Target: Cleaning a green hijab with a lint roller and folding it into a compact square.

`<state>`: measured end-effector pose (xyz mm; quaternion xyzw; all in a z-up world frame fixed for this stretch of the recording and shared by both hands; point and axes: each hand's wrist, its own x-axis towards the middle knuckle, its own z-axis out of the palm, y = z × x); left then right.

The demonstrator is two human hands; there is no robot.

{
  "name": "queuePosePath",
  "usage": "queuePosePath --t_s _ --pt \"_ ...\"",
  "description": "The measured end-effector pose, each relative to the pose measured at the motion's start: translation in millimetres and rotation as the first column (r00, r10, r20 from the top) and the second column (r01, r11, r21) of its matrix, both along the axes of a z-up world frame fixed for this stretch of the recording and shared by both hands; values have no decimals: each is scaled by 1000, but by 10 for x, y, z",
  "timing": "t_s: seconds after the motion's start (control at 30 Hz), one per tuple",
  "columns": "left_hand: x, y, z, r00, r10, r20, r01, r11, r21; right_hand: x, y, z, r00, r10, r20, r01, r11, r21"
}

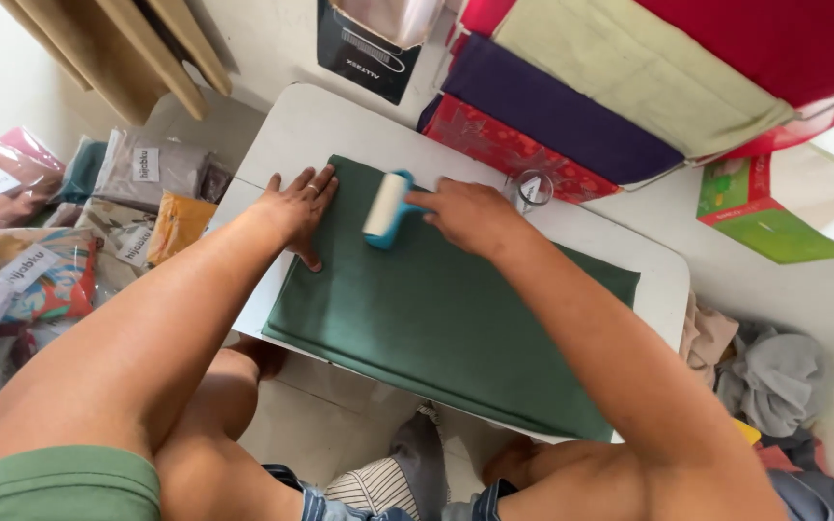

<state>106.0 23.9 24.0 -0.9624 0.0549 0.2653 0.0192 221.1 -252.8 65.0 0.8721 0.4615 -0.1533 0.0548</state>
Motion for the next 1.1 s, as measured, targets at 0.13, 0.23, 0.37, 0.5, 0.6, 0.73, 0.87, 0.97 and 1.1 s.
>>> queuePosePath --t_s 0.13,0.23,0.37,0.5,0.6,0.73,0.87,0.97,1.1 --pt "85 40 -95 1000 -17 1 17 1000 13 -139 447 6 997 -1 -76 8 996 92" --pt "71 47 -136 1000 -17 -15 17 1000 9 -198 252 51 994 1 -113 15 991 134" --pt "118 68 -172 1000 -14 21 14 1000 -19 -142 -519 394 967 -40 -250 72 990 120" --pt "145 34 -183 1000 6 -15 -6 1000 -7 -91 -1607 656 934 -236 -267 255 966 39" --pt "194 40 -313 1000 11 -23 -10 999 32 3 -2697 620 901 -417 -120 402 906 -130" --pt "205 138 -579 995 -34 98 29 998 55 -132 -3505 619 775 -629 52 604 716 -350" --pt "257 137 -651 996 -79 27 73 982 176 -278 -3619 601 769 -630 109 630 717 -298" --pt "333 147 -665 996 -83 16 78 975 206 -386 -3390 816 725 -679 120 687 698 -203" --pt "440 334 -1149 980 -100 172 69 981 179 -635 -3161 1018 655 -752 66 755 656 -22"
